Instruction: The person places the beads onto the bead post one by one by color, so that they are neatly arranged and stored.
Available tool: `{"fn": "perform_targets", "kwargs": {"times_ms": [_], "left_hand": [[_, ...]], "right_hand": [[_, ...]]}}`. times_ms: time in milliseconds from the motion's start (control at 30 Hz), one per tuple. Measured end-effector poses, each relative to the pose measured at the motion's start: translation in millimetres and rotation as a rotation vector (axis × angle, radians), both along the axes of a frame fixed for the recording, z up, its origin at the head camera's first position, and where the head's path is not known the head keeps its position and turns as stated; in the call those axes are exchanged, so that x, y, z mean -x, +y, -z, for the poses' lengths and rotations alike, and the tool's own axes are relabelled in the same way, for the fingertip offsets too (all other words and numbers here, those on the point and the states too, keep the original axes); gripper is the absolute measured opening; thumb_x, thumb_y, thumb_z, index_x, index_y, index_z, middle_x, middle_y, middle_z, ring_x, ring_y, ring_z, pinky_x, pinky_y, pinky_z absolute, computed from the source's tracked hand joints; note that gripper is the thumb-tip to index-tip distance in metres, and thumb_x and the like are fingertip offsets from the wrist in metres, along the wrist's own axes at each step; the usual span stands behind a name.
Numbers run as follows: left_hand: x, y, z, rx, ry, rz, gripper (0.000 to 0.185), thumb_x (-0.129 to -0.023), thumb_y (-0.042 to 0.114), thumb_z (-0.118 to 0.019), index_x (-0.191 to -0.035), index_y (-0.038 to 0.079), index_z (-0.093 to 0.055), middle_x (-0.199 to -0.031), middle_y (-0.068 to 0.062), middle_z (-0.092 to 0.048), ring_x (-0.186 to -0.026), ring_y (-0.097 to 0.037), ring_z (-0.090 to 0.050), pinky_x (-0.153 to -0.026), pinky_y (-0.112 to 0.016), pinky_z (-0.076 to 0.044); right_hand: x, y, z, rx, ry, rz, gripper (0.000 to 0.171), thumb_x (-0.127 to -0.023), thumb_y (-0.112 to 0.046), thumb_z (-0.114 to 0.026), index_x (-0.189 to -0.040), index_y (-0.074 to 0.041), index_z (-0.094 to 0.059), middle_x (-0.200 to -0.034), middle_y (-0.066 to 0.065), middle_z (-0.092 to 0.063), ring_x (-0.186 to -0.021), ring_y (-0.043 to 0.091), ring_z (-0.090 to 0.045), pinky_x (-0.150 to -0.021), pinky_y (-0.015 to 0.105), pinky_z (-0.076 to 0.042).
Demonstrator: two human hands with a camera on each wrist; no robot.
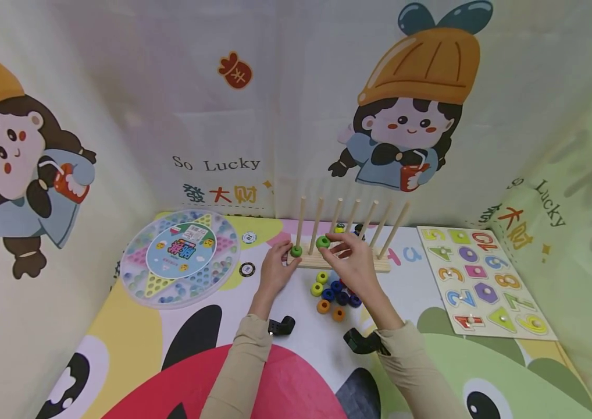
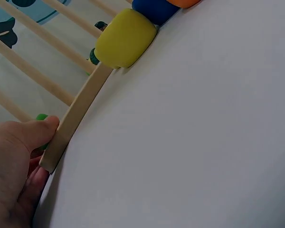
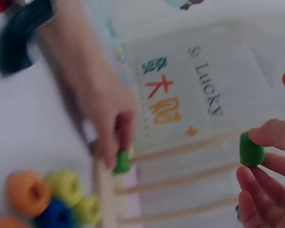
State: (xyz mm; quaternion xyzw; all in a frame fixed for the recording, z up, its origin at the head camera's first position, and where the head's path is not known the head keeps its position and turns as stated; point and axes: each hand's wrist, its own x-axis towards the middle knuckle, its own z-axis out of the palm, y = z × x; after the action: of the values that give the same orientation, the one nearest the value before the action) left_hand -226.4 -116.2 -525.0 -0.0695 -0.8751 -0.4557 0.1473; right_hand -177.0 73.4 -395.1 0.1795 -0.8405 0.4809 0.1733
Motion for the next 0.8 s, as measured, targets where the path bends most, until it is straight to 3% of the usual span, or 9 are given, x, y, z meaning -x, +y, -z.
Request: {"fn": "perform_targets", "kwargs": {"times_ms": [167, 367, 633, 800], "left_hand": [[-0.1, 0, 0.0, 0.004, 0.021, 0.005, 0.049, -0.088, 0.018, -0.076, -0.128, -0.005, -0.062, -0.134, -0.016, -0.058, -0.109, -0.03, -0.058, -0.088, -0.041, -0.051], [1.5, -1, 1.6, 0.0, 0.036, 0.008, 0.048, -0.087, 0.017, -0.077, -0.127, -0.006, -0.062, -0.132, -0.017, -0.058, -0.109, -0.031, -0.059, -0.09, -0.042, -0.052], [2.0, -1, 0.7, -0.036, 0.017, 0.016, 0.049, -0.087, 0.016, -0.077, -0.127, -0.007, -0.061, -0.131, -0.017, -0.058, -0.105, -0.03, -0.061, -0.087, -0.039, -0.054], [1.8, -1, 1.1, -0.016, 0.02, 0.007, 0.05, -0.087, 0.018, -0.077, -0.128, -0.006, -0.061, -0.13, -0.018, -0.059, -0.104, -0.03, -0.06, -0.088, -0.042, -0.052]], "right_hand": [[15.4, -21, -26.5, 0.055, 0.048, 0.03, 0.026, -0.086, -0.011, -0.076, -0.109, 0.0, -0.073, -0.101, 0.012, -0.07, -0.075, 0.023, -0.068, -0.065, 0.03, -0.057], [30.1, -38, -52.8, 0.072, 0.124, 0.06, 0.028, -0.087, -0.012, -0.075, -0.111, 0.001, -0.072, -0.102, 0.015, -0.069, -0.074, 0.024, -0.068, -0.067, 0.037, -0.058], [46.0, -54, -63.0, -0.064, 0.168, 0.122, 0.027, -0.087, -0.014, -0.074, -0.109, 0.001, -0.072, -0.102, 0.016, -0.067, -0.073, 0.025, -0.069, -0.061, 0.037, -0.055], [50.2, -56, -63.6, -0.163, 0.129, 0.161, 0.026, -0.088, -0.018, -0.074, -0.109, -0.003, -0.073, -0.101, 0.012, -0.07, -0.074, 0.023, -0.069, -0.061, 0.036, -0.054]]}}
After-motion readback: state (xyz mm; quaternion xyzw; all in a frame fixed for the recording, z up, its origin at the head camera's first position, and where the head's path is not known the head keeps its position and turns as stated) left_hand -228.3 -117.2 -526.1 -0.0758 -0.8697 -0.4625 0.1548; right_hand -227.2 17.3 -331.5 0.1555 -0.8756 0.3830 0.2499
